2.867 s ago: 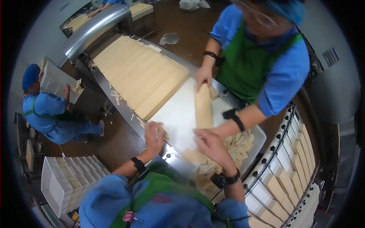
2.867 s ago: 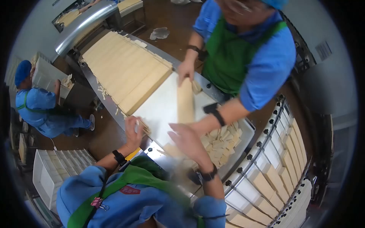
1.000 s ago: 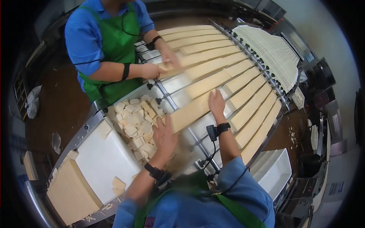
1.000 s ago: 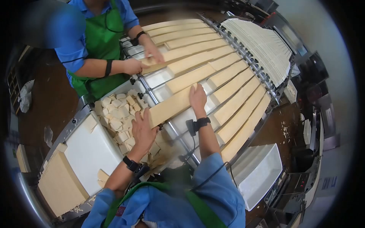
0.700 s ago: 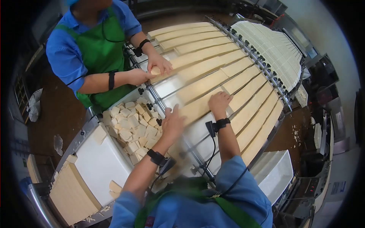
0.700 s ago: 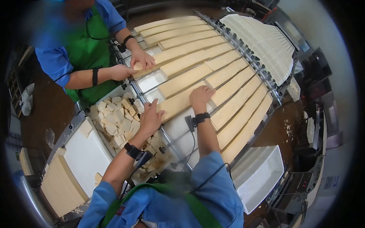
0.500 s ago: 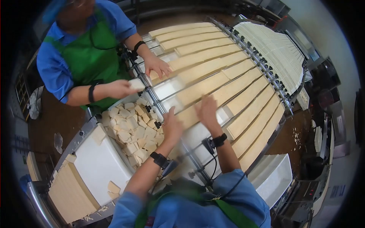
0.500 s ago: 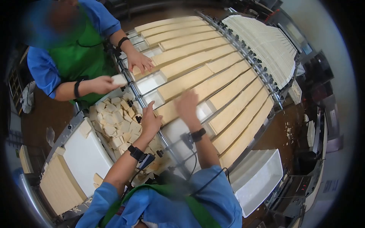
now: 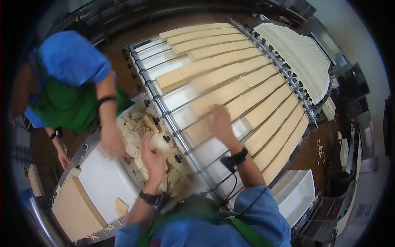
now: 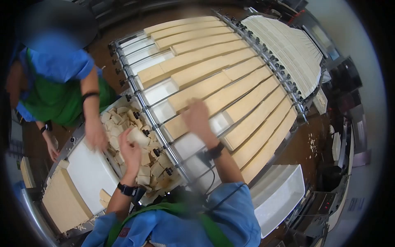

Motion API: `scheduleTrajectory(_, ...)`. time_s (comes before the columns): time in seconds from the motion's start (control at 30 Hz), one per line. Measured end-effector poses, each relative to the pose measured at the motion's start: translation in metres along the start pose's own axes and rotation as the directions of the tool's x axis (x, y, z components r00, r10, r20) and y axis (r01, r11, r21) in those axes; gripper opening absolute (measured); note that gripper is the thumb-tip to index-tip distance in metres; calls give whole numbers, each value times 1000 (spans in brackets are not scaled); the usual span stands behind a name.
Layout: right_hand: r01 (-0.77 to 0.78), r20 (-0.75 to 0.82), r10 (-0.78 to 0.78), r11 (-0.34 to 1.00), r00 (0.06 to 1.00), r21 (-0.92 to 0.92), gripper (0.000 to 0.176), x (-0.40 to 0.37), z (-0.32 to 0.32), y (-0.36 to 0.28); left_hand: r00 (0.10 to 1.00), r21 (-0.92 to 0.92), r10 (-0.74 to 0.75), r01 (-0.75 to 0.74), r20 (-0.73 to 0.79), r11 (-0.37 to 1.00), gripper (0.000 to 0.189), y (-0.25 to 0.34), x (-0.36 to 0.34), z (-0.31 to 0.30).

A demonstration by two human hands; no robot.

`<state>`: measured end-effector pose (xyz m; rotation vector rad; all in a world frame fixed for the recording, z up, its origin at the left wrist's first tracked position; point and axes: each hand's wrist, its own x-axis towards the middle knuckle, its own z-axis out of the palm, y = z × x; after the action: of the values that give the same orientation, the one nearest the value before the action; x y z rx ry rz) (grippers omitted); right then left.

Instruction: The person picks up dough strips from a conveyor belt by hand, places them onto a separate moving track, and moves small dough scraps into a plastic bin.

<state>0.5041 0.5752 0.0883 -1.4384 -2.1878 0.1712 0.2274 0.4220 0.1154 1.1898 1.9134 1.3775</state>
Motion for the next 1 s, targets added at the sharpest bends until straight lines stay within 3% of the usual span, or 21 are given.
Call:
scheduleTrajectory(0.03, -77, -123, 84, 995, 989, 60, 53, 17, -9, 25, 1000, -4, 1, -1, 5, 1000, 60, -13, -3, -5)
scheduleTrajectory(0.1, -194, -264, 143, 964, 954, -181, 44, 48, -21, 75, 969, 449, 218, -146, -113, 881, 60, -34, -6, -7)
scheduleTrajectory(0.13, -254, -298, 195, 951, 935, -174, 43, 60, -22, 100, 967, 450, 224, -149, -118, 880, 60, -33, -5, -3)
scheduleTrajectory(0.23, -393, -329, 317, 898, 890, -199, 41, 85, -13, 155, 964, 307, 258, -229, -58, 924, 60, -16, -1, 16)
scheduleTrajectory(0.3, -467, -326, 383, 852, 864, -236, 41, 96, -10, 167, 967, -19, 161, -160, 197, 987, 59, 8, 8, 38)
scheduleTrajectory(0.4, -538, -359, 412, 735, 837, -412, 42, 108, -11, 172, 942, -112, 179, -153, 284, 982, 60, 17, 26, 79)
scheduleTrajectory(0.43, -534, -356, 408, 737, 841, -415, 42, 111, -12, 174, 944, -113, 175, -149, 280, 982, 60, 20, 33, 90)
scheduleTrajectory(0.5, -554, -313, 458, 709, 832, -435, 42, 116, -17, 176, 898, 4, 89, -101, 431, 995, 62, 22, 47, 107)
scheduleTrajectory(0.57, -574, -317, 479, 696, 818, -431, 42, 120, -17, 175, 888, 55, 93, -132, 451, 990, 64, 9, 61, 129)
scheduleTrajectory(0.63, -595, -323, 500, 681, 803, -426, 42, 123, -18, 174, 846, 44, -75, 61, 527, 997, 71, -3, 70, 147)
scheduleTrajectory(0.73, -586, -247, 539, 655, 805, -477, 44, 136, -34, 169, 834, -3, -109, 131, 542, 991, 75, -2, 75, 152)
scheduleTrajectory(0.8, -686, -10, 742, 613, 670, -392, 51, 150, -52, 163, 809, -64, -84, 148, 581, 987, 76, -7, 79, 152)
scheduleTrajectory(0.83, -683, -6, 741, 616, 672, -393, 51, 151, -56, 159, 784, -122, -56, 166, 618, 979, 78, -10, 81, 152)
scheduleTrajectory(0.9, -563, -116, 581, 690, 805, -455, 69, 148, -56, 161, 797, -129, -52, 161, 602, 979, 78, -18, 79, 156)
scheduleTrajectory(0.93, -560, -111, 580, 692, 807, -455, 69, 140, -45, 168, 807, -136, -44, 152, 589, 979, 77, -21, 78, 158)
scheduleTrajectory(1.0, -381, -98, 389, 765, 916, -520, 88, 122, -14, 190, 811, -141, -55, 168, 582, 976, 70, -16, 78, 157)
